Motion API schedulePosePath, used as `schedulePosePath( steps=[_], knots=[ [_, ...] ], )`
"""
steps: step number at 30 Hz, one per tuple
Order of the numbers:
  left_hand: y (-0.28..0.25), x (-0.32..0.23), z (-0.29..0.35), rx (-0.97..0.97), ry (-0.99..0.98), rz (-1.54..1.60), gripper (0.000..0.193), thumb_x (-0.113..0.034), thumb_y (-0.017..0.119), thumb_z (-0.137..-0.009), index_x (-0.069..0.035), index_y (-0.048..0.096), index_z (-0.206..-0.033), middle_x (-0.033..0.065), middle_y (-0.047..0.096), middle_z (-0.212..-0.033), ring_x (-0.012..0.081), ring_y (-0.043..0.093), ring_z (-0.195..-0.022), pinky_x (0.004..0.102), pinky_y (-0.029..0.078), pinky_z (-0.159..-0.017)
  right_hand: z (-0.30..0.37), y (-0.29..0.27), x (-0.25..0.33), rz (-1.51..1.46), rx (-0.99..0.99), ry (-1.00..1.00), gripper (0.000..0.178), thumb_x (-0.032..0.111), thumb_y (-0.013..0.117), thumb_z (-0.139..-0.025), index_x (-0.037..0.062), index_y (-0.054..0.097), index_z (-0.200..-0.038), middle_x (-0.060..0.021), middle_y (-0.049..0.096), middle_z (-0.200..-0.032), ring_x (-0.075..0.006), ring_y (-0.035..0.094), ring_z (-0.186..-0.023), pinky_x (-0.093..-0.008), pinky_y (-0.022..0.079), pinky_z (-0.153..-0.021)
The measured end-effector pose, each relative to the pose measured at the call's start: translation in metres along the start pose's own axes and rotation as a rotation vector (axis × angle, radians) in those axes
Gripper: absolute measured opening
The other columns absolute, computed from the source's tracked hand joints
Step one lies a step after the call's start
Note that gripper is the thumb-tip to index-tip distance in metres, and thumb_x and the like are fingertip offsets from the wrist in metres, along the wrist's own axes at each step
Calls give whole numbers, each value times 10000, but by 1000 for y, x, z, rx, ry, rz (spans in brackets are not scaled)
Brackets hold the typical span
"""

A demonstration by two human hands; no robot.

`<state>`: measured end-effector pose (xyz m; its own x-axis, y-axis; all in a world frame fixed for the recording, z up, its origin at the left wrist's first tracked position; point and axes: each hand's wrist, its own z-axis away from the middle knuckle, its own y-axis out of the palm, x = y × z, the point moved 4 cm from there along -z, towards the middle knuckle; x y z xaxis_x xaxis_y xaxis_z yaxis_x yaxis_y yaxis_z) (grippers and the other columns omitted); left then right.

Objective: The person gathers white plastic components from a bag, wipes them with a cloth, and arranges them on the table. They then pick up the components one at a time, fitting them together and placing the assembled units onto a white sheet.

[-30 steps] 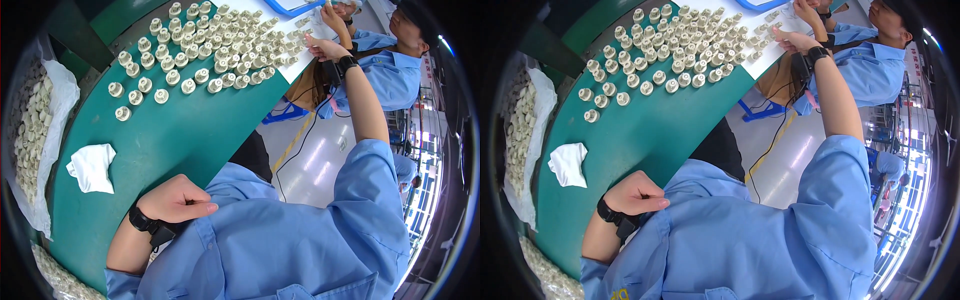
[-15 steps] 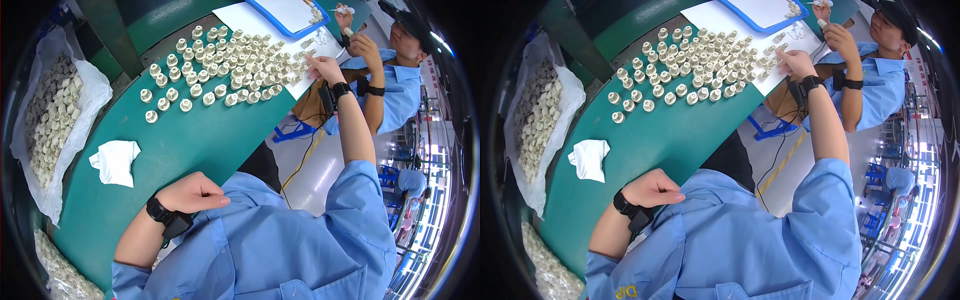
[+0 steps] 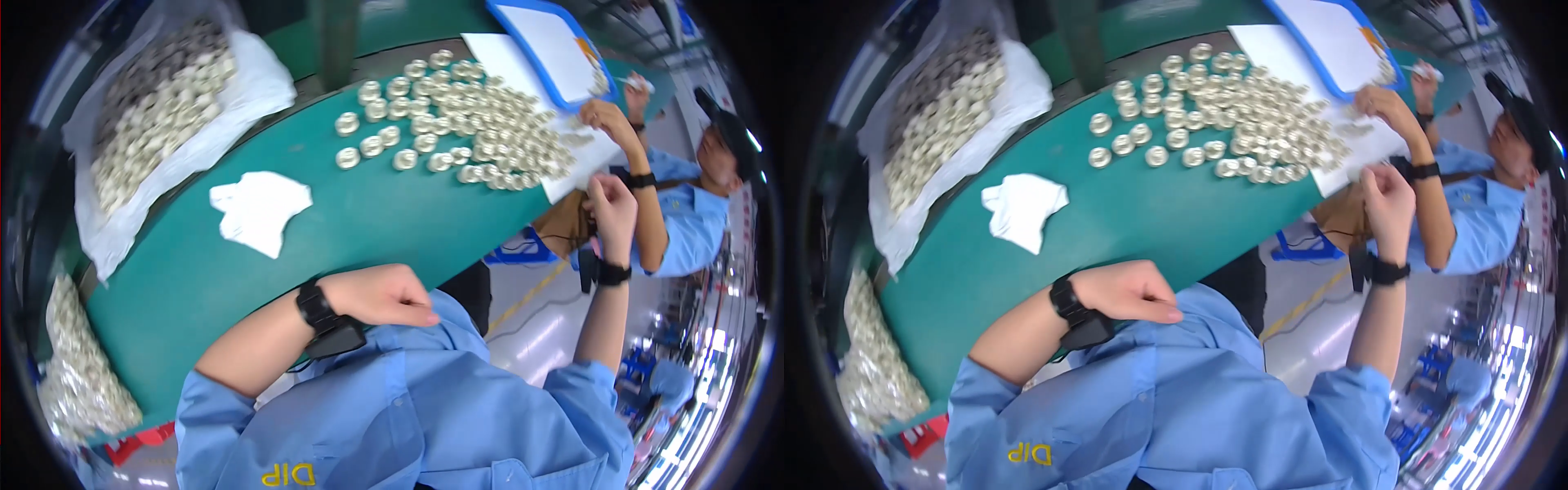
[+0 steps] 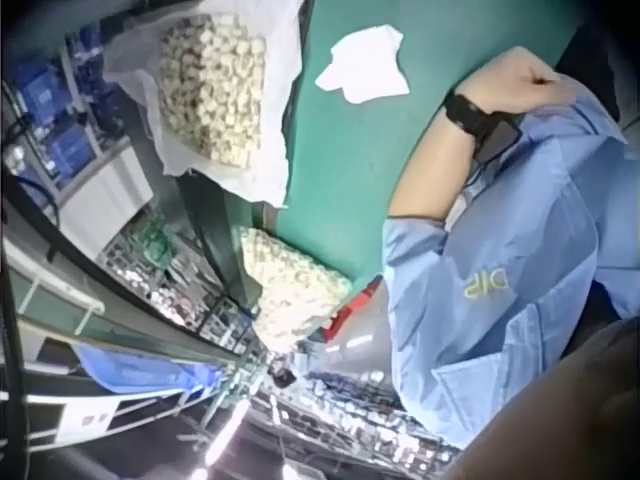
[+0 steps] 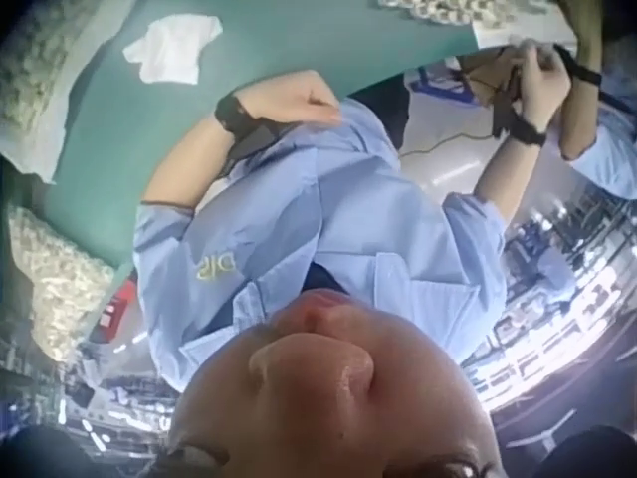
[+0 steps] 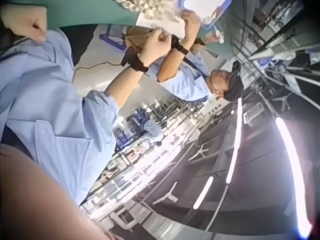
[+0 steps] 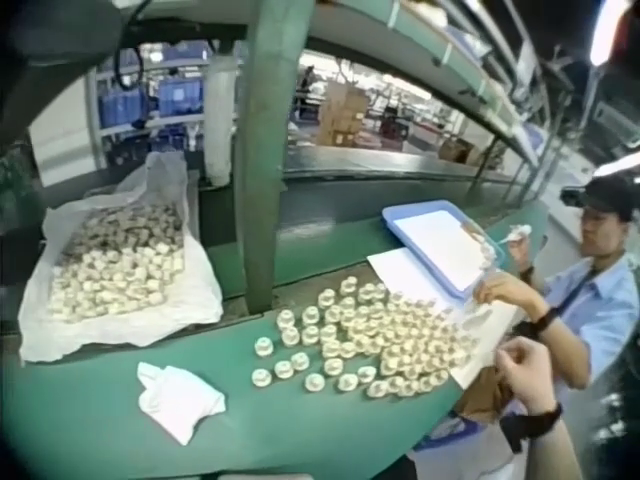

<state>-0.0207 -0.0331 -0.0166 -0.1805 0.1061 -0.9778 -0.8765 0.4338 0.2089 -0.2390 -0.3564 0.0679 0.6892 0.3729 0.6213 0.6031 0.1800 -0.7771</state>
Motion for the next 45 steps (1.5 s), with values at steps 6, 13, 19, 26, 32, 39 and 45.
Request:
schedulePosePath(
  steps=[6,13,19,26,32,39,45],
  knots=[
    [3,2,-6,13,6,-36,524,-288,613,-1022,-27,368,-640,-12,246,-584,83,239,-578,328,248,-512,71,85,128,-451,578,-51,176,148,635,-978,-12,685,-1034,-20,671,-779,-78,618,-631,-209,460,-562],
    [4,3,-3,-13,45,-102,517,-292,596,-1023,-4,382,-650,-5,255,-584,96,246,-573,347,258,-519,69,174,297,-1033,908,-252,466,388,506,-1055,-14,578,-1279,-158,729,-976,-177,690,-755,-306,539,-704],
    [6,5,1,-39,104,-108,515,-300,592,-1022,-1,393,-654,-2,258,-581,102,249,-569,350,259,-520,88,168,244,-1039,925,-191,556,446,343,-1089,-31,508,-1323,-188,729,-990,-213,709,-748,-321,565,-689],
    [5,0,-2,76,94,-116,486,-304,607,-1004,35,454,-691,22,331,-552,102,302,-555,354,308,-515,130,138,138,-891,695,-117,269,183,502,-1048,-24,549,-1215,-123,709,-875,-156,673,-664,-269,522,-589],
    [4,-6,-1,-24,-143,-160,404,-196,668,-963,-22,483,-649,4,365,-554,80,341,-537,326,308,-498,123,124,96,-864,495,-88,166,99,571,-1005,12,591,-1145,-43,647,-777,-83,602,-609,-224,479,-551],
    [-26,-92,2,-618,74,-752,251,-116,799,-791,-38,602,-925,83,604,-919,197,592,-781,293,475,-688,107,168,106,-1051,789,-158,80,105,586,-994,39,628,-1007,43,547,-677,-23,500,-545,-193,362,-470],
    [-84,-103,-9,-806,15,-1577,802,-210,877,-695,-81,477,-1379,202,467,-1373,380,513,-1232,454,471,-1005,106,185,109,-1123,878,-44,87,109,589,-993,31,628,-985,47,548,-667,-21,478,-504,-200,333,-448]
  ],
)
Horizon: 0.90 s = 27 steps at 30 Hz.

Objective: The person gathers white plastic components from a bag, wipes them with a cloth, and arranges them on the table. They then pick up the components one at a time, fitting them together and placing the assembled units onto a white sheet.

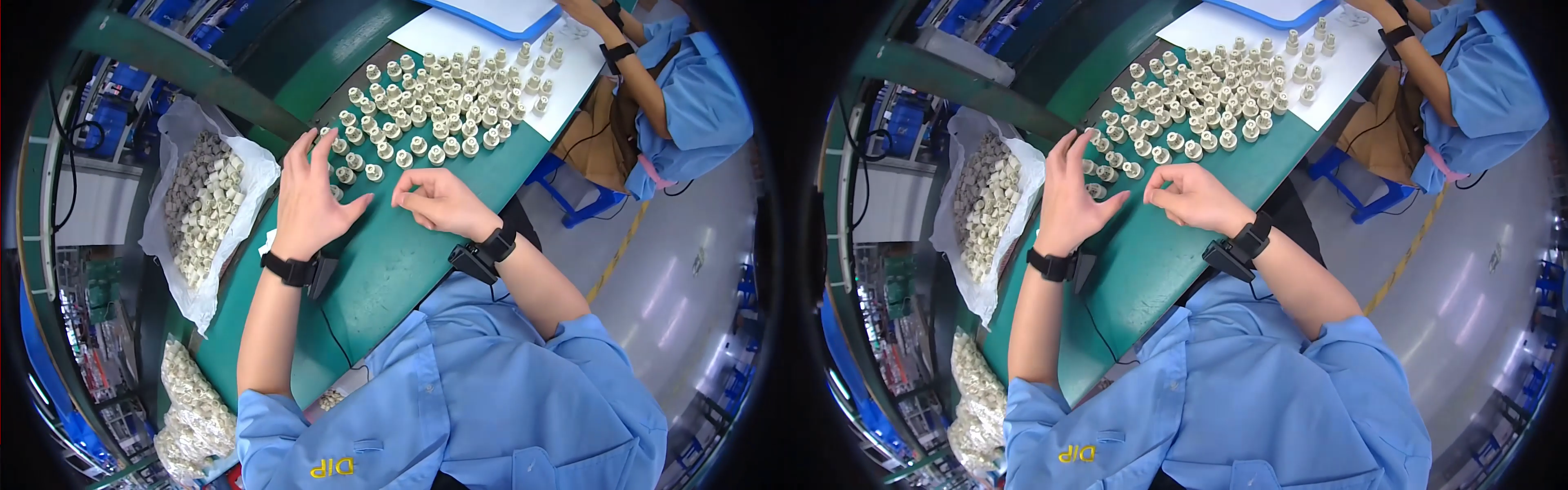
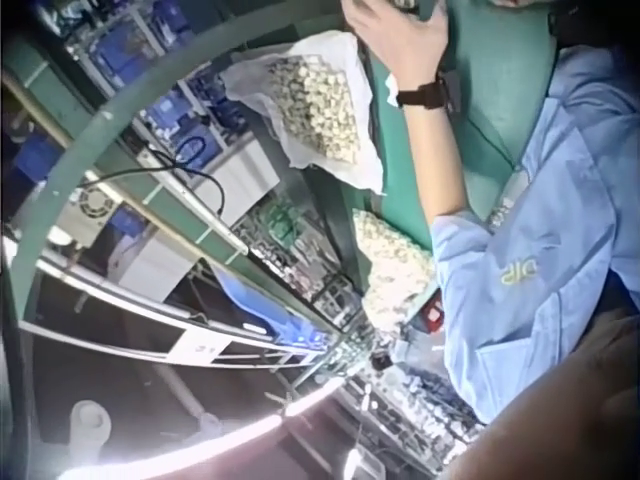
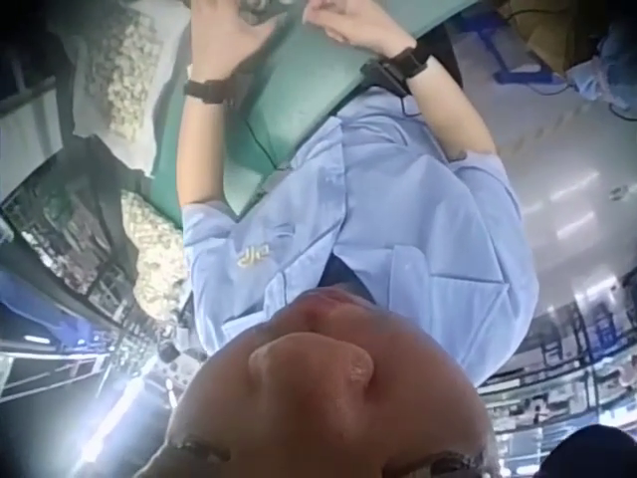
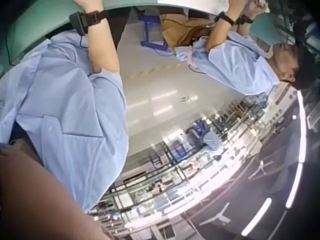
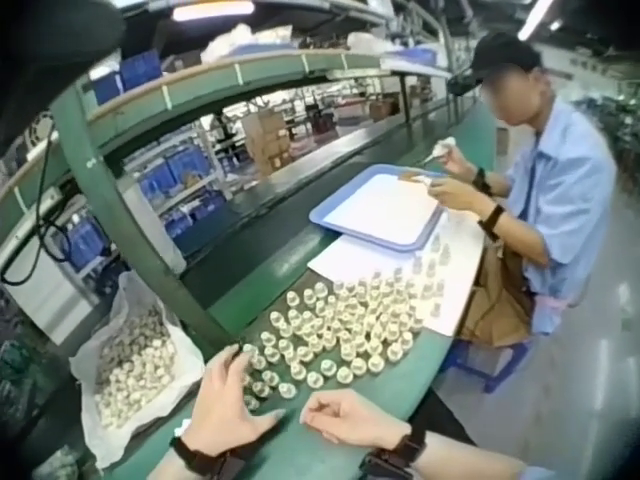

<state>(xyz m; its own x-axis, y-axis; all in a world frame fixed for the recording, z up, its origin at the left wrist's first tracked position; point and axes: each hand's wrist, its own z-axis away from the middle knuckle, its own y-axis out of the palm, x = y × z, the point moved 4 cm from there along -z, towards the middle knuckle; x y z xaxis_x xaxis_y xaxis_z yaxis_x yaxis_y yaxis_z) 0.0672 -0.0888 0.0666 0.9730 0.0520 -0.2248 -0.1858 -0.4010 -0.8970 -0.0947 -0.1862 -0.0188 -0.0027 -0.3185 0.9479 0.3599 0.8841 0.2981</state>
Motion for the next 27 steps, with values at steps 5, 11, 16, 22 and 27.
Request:
schedulePosePath(
  steps=[5,11,16,22,27],
  knots=[
    [33,18,-15,70,-30,-81,1031,-302,910,-638,-112,382,-1503,241,361,-1495,439,406,-1367,509,410,-1093,1,-6,-7,-41,21,-78,111,120,583,-1004,20,625,-982,34,573,-694,-28,466,-479,-204,328,-438],
    [53,19,-37,104,-9,-36,1029,-339,908,-635,-115,397,-1499,241,374,-1487,439,409,-1358,523,406,-1084,4,-15,-5,-142,71,-97,125,128,585,-1014,14,623,-982,16,599,-724,-33,462,-470,-206,330,-437],
    [66,20,-44,32,42,-94,925,-322,881,-660,-84,446,-1442,208,442,-1425,402,469,-1288,485,448,-1037,6,-14,-5,-143,69,-79,120,133,598,-1004,19,627,-977,19,582,-684,-37,466,-463,-209,332,-434],
    [69,28,-51,72,-65,-98,734,-295,840,-693,-41,530,-1308,145,538,-1281,342,538,-1193,433,517,-937,6,-15,-5,-140,96,-65,126,128,591,-1011,8,621,-993,-7,634,-799,-38,463,-450,-201,330,-415],
    [70,22,-55,75,-121,-105,638,-309,829,-708,-35,584,-1230,124,549,-1251,317,558,-1175,437,554,-848,5,-13,-5,-123,89,-58,122,124,591,-1008,6,619,-994,-14,643,-823,-35,467,-454,-200,329,-407]
  ],
)
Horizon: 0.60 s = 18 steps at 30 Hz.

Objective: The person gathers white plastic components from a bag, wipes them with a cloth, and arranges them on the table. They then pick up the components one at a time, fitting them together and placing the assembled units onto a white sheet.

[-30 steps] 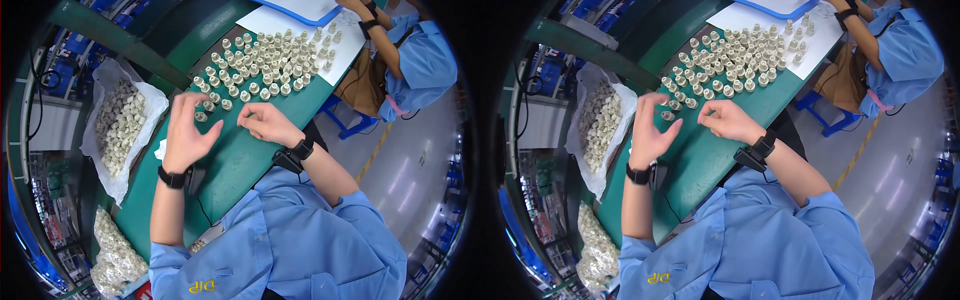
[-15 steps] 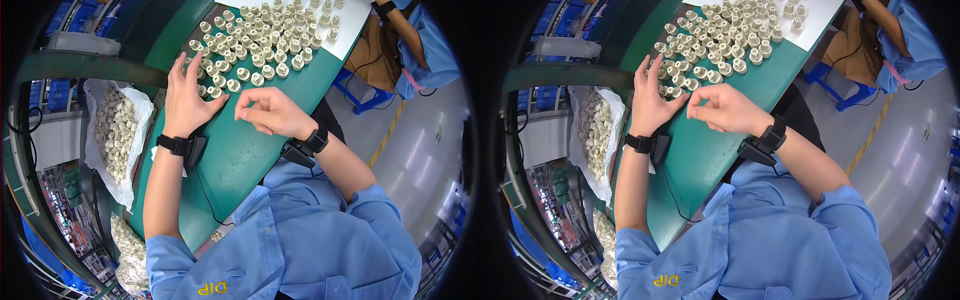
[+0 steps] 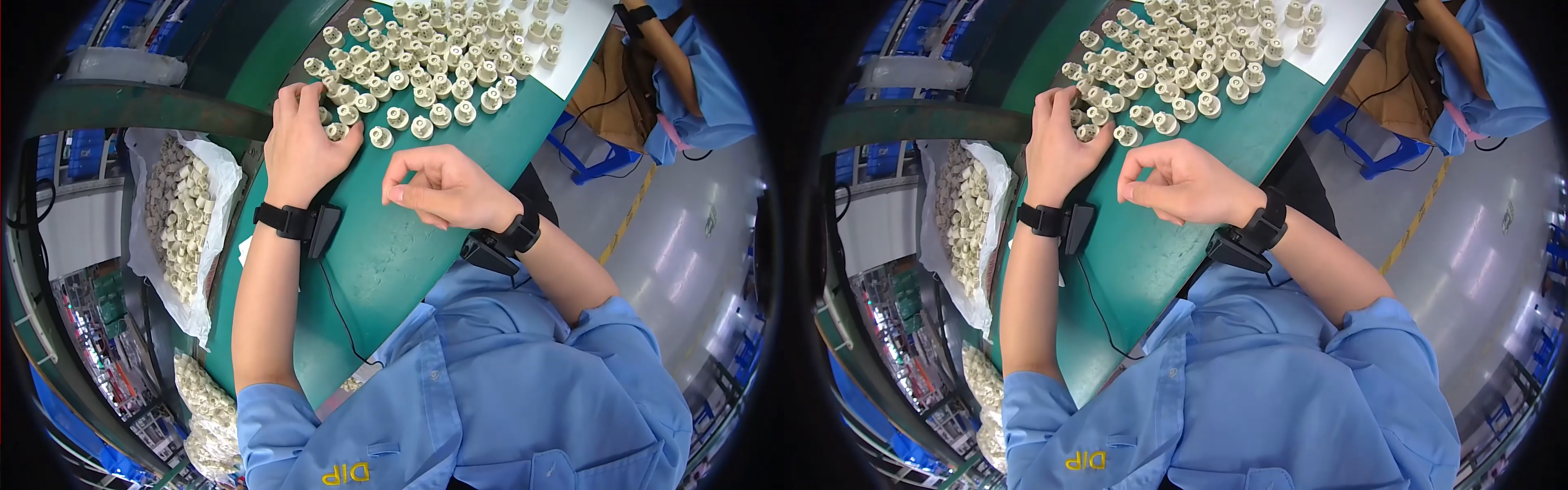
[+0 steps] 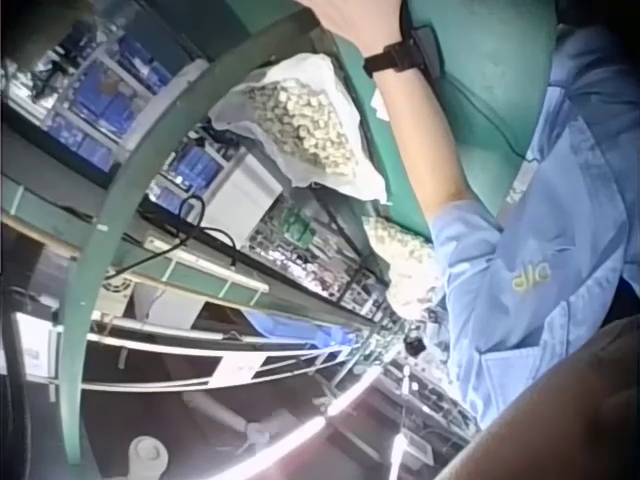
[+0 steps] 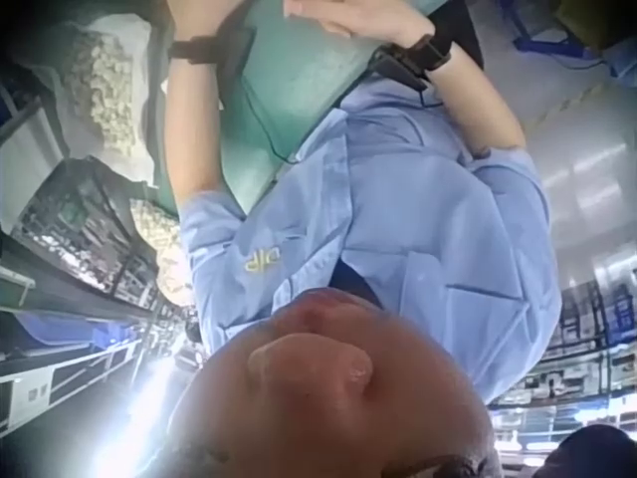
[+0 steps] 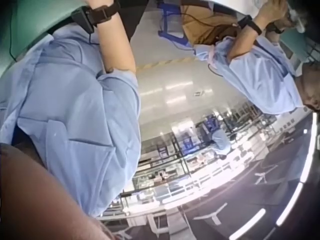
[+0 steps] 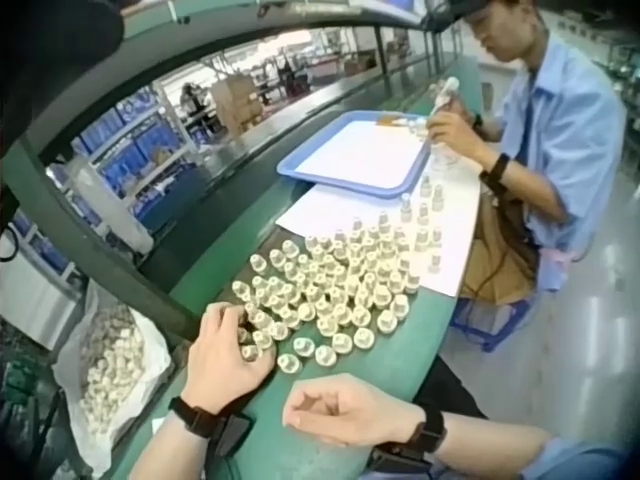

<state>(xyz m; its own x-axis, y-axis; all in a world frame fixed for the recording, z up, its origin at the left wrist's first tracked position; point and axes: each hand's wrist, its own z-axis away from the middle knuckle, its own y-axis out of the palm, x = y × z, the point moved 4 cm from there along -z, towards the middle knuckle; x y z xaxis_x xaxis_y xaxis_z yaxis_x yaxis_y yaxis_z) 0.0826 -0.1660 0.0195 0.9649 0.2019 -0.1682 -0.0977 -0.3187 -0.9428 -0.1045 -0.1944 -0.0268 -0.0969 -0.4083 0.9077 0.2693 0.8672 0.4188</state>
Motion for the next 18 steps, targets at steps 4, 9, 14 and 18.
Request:
schedulePosePath(
  steps=[4,9,14,18],
  knots=[
    [2,2,0,-65,-4,-65,529,-333,805,-734,-50,632,-1146,109,554,-1245,302,593,-1130,446,572,-763,0,1,0,7,8,17,120,123,592,-1008,8,619,-994,-9,639,-810,-32,469,-459,-201,327,-408],
    [5,6,-1,-30,-62,-88,426,-379,773,-758,-85,660,-1046,106,598,-1162,295,648,-1034,448,573,-694,1,1,1,34,-4,8,115,119,589,-1009,9,619,-991,-1,631,-794,-28,463,-463,-200,325,-410],
    [6,9,-1,-43,-25,-132,386,-392,754,-764,-99,664,-999,108,628,-1059,300,676,-958,449,568,-649,1,1,-1,39,-4,-3,109,113,587,-1009,11,619,-990,4,623,-775,-25,460,-468,-199,328,-417],
    [6,8,0,-13,-45,-96,364,-384,748,-763,-94,668,-967,117,633,-1013,305,678,-945,454,566,-642,2,2,0,59,-13,-7,105,112,589,-1009,13,619,-992,10,611,-742,-24,460,-471,-199,329,-422]
  ],
)
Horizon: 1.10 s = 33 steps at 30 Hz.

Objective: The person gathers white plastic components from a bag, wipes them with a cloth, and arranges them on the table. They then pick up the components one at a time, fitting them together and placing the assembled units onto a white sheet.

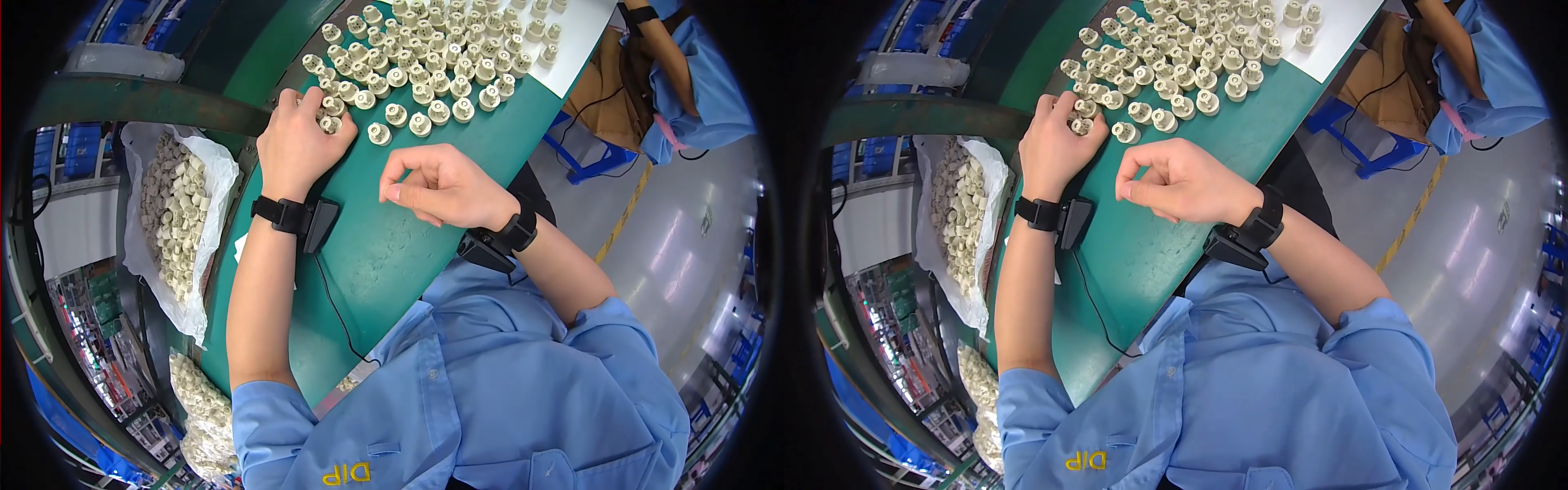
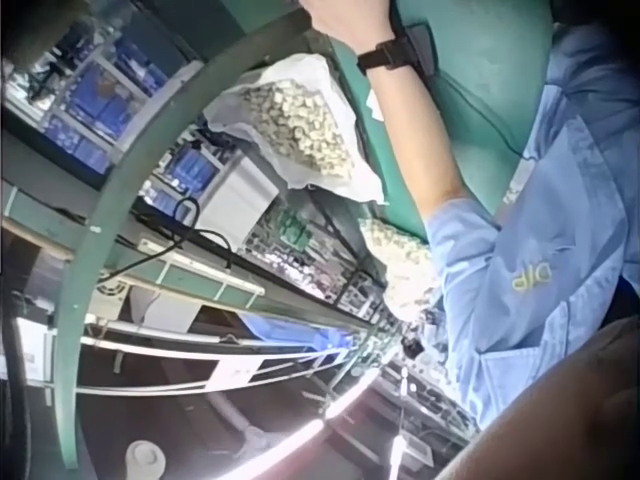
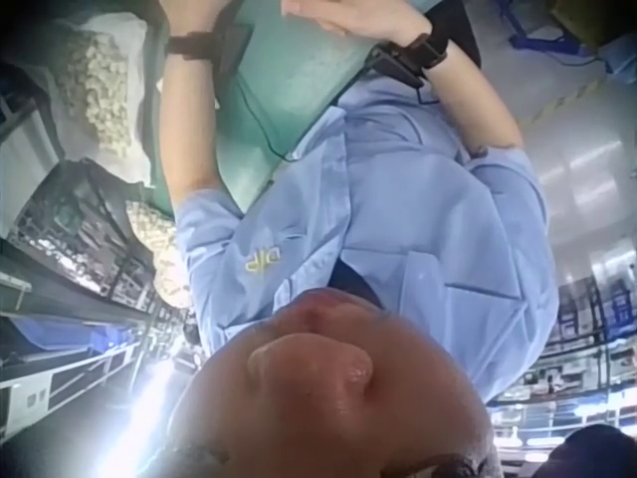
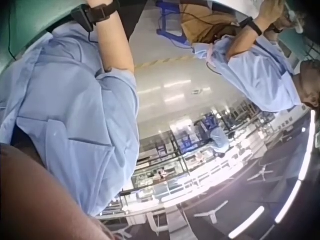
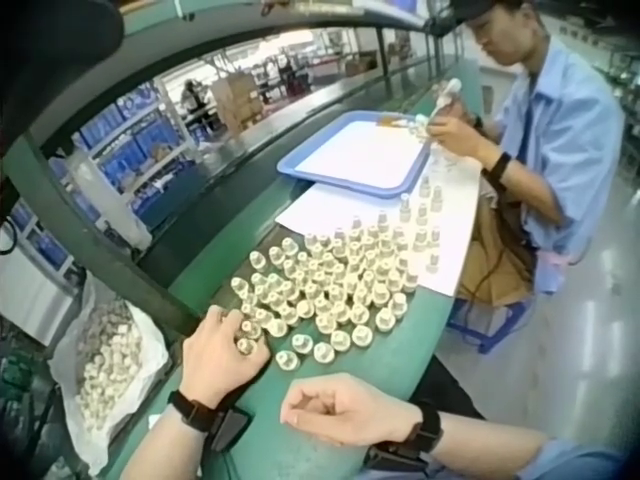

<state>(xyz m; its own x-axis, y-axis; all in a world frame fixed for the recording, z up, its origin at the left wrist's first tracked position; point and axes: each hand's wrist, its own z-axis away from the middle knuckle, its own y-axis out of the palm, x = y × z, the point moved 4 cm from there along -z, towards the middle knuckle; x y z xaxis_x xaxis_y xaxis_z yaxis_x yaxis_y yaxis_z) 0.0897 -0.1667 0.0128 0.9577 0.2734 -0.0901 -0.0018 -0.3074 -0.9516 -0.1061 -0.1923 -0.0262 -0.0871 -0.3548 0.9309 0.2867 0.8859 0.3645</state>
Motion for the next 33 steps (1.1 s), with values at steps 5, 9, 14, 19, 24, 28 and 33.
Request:
schedulePosePath(
  steps=[5,9,14,19,24,28,33],
  knots=[
    [-18,0,16,-85,12,93,302,-304,767,-746,-79,669,-922,123,626,-943,302,673,-854,424,558,-651,0,4,2,13,17,0,103,114,591,-1009,16,619,-994,18,589,-696,-25,455,-470,-202,329,-425],
    [-60,4,27,-241,133,266,280,-212,793,-726,-60,669,-926,101,618,-910,263,652,-751,356,540,-668,0,1,3,13,37,-4,102,112,590,-1009,14,618,-996,17,583,-686,-26,448,-465,-208,329,-426],
    [-132,62,57,-336,-241,496,217,-179,759,-862,-34,664,-993,25,670,-885,92,599,-744,242,490,-668,0,-2,1,-18,56,-20,104,112,589,-1010,13,618,-996,19,587,-698,-29,454,-473,-211,325,-428],
    [-184,181,58,-553,-418,564,239,-190,739,-906,-6,685,-1050,34,700,-884,78,593,-737,219,481,-676,-2,-1,-1,13,43,-21,106,110,581,-1014,14,619,-990,18,592,-727,-29,463,-492,-206,325,-442],
    [-184,311,62,-446,-613,60,411,-332,640,-973,15,659,-1194,112,716,-1063,194,662,-946,299,508,-851,1,0,-1,25,38,-22,112,109,573,-1019,15,621,-984,24,580,-727,-26,462,-500,-201,330,-453],
    [-174,401,98,-318,-543,-50,562,-453,484,-1013,-9,577,-1346,150,589,-1335,241,506,-1261,345,377,-1055,-3,7,-2,46,54,-52,118,110,569,-1022,13,623,-983,31,565,-710,-24,457,-500,-203,330,-453],
    [-175,358,97,-252,-542,100,604,-495,415,-1039,-30,564,-1395,157,560,-1428,256,474,-1372,371,360,-1112,-4,4,-3,45,54,-26,125,110,565,-1025,9,625,-984,35,558,-699,-22,452,-503,-206,328,-454]
  ],
)
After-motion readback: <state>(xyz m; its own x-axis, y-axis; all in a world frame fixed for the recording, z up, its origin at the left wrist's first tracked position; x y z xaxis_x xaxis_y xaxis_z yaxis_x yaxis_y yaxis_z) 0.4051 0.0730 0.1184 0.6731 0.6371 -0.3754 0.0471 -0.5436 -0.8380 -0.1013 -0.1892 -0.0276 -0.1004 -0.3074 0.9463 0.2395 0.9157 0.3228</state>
